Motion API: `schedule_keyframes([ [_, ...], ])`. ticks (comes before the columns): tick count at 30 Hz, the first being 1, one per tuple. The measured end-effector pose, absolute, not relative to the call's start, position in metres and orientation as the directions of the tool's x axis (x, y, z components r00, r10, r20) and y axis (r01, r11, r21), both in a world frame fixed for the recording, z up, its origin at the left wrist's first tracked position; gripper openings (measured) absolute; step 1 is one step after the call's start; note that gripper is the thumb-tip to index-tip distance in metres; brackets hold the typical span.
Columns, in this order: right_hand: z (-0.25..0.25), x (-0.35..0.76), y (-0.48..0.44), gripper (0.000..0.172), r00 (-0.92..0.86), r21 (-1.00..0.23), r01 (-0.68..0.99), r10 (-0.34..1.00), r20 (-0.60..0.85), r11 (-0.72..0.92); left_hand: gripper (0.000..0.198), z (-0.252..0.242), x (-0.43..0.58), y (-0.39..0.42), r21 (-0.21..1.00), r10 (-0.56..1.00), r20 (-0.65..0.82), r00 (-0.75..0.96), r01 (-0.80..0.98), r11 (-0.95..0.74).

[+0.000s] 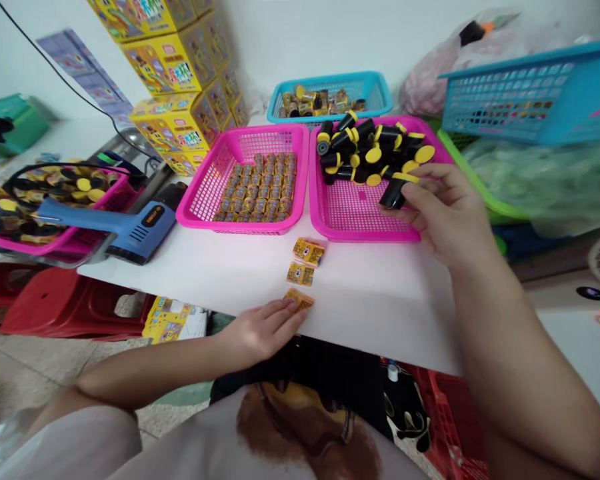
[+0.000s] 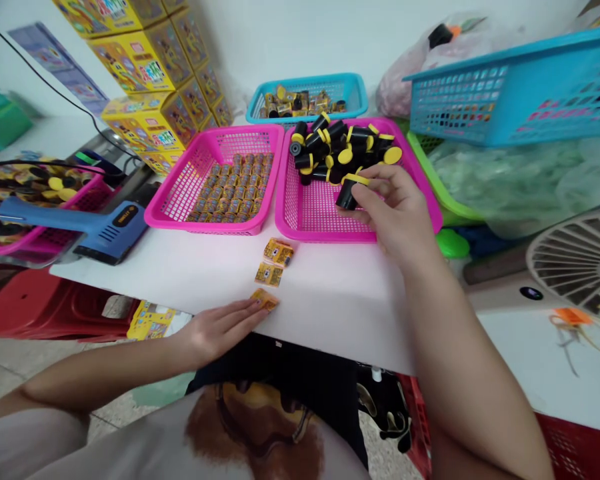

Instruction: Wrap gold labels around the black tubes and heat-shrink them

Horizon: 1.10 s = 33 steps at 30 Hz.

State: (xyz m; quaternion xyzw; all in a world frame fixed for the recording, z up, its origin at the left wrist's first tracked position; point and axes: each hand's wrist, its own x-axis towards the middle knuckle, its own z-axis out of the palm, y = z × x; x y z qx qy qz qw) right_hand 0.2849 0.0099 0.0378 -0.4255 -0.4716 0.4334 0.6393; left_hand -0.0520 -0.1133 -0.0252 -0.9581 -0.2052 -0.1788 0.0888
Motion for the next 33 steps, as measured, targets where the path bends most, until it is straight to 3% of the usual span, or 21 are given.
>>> schedule_keyframes([
  [3,0.036,0.286,0.01,0.047,0.174,-0.952,-0.151,0.955,0.24,0.267,0.045,-0.02,-0.052,-0.097,0.028,0.447,0.335,0.829,0.465,-0.885],
  [7,0.035,0.287,0.01,0.042,0.164,-0.949,-0.137,0.951,0.261,0.284,0.046,0.006,-0.05,-0.086,0.308,0.615,0.143,0.776,0.555,-0.773],
  [12,0.037,0.273,-0.001,0.045,0.19,-0.924,-0.194,0.937,0.293,0.329,0.024,0.051,-0.031,-0.054,0.568,0.617,0.278,0.736,0.392,-0.724],
  [16,0.033,0.254,-0.013,0.05,0.099,-0.944,-0.129,0.951,0.292,0.303,0.002,0.06,-0.002,-0.013,0.749,0.668,0.391,0.633,0.202,-0.631],
  [18,0.03,0.246,-0.018,0.05,0.09,-0.948,-0.089,0.95,0.297,0.305,0.013,0.048,0.012,0.003,0.825,0.729,0.41,0.548,0.118,-0.552],
  [21,0.027,0.24,-0.022,0.05,0.123,-0.949,-0.045,0.945,0.304,0.311,0.03,0.023,0.021,0.012,0.866,0.787,0.39,0.478,0.099,-0.489],
  [27,0.026,0.235,-0.028,0.05,0.063,-0.965,-0.03,0.964,0.258,0.26,0.073,-0.001,0.011,0.005,0.868,0.693,0.333,0.639,0.078,-0.49],
  [33,0.025,0.233,-0.027,0.046,-0.043,-0.968,-0.045,0.968,0.248,0.246,0.088,-0.008,0.005,0.01,0.881,0.716,0.257,0.649,0.147,-0.449],
])
